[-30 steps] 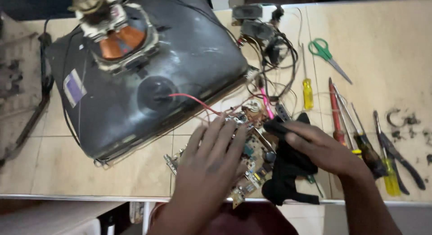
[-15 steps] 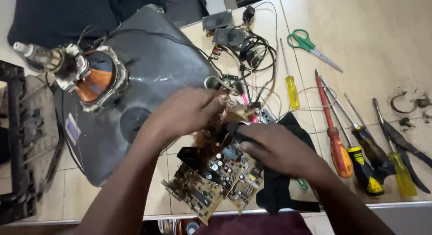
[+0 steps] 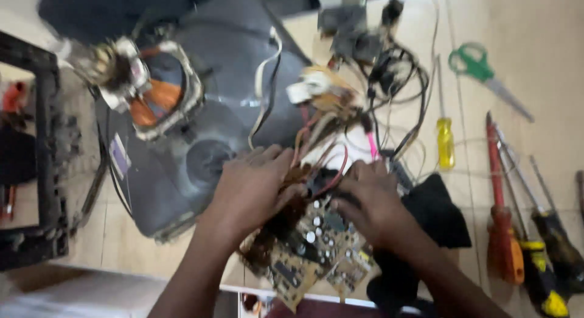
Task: Cleaning and inspecting a circuit board from a television using a cloth and a screwdriver.
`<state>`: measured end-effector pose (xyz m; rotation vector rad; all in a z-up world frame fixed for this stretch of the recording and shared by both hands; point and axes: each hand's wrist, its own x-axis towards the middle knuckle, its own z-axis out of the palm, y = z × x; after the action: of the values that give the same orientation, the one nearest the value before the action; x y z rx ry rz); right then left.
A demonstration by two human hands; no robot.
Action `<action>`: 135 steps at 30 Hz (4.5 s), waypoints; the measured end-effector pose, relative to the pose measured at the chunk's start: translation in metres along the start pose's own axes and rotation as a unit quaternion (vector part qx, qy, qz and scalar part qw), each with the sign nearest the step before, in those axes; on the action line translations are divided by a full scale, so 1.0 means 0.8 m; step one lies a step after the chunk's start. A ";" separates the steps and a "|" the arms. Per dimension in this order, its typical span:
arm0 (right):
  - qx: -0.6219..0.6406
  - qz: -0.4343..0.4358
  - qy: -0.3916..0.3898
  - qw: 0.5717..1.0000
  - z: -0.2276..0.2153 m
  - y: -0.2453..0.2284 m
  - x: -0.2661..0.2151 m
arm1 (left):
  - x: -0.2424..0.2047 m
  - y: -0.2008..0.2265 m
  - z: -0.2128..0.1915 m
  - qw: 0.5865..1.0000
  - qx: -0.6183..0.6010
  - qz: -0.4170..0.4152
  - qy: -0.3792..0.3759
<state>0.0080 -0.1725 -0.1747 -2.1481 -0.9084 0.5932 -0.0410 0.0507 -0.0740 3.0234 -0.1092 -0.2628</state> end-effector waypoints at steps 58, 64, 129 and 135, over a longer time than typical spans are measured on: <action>-0.423 -0.018 -0.044 0.905 0.073 -0.064 -0.035 | 0.019 -0.015 -0.016 0.992 -0.014 0.008 -0.124; -0.460 -0.008 -0.049 0.887 0.065 -0.073 -0.040 | 0.024 -0.012 -0.015 0.992 0.021 0.039 -0.115; -0.522 -0.360 -0.009 0.773 -0.022 -0.105 0.033 | 0.002 -0.015 -0.023 0.996 -0.003 0.074 -0.051; -0.508 -0.416 -0.054 0.752 -0.041 -0.122 0.030 | 0.019 -0.024 0.002 0.995 -0.034 0.081 -0.049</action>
<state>0.0034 -0.1210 -0.0826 -2.1476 -2.4722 -0.3650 -0.0255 0.0684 -0.0799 2.9133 -0.3442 -0.3910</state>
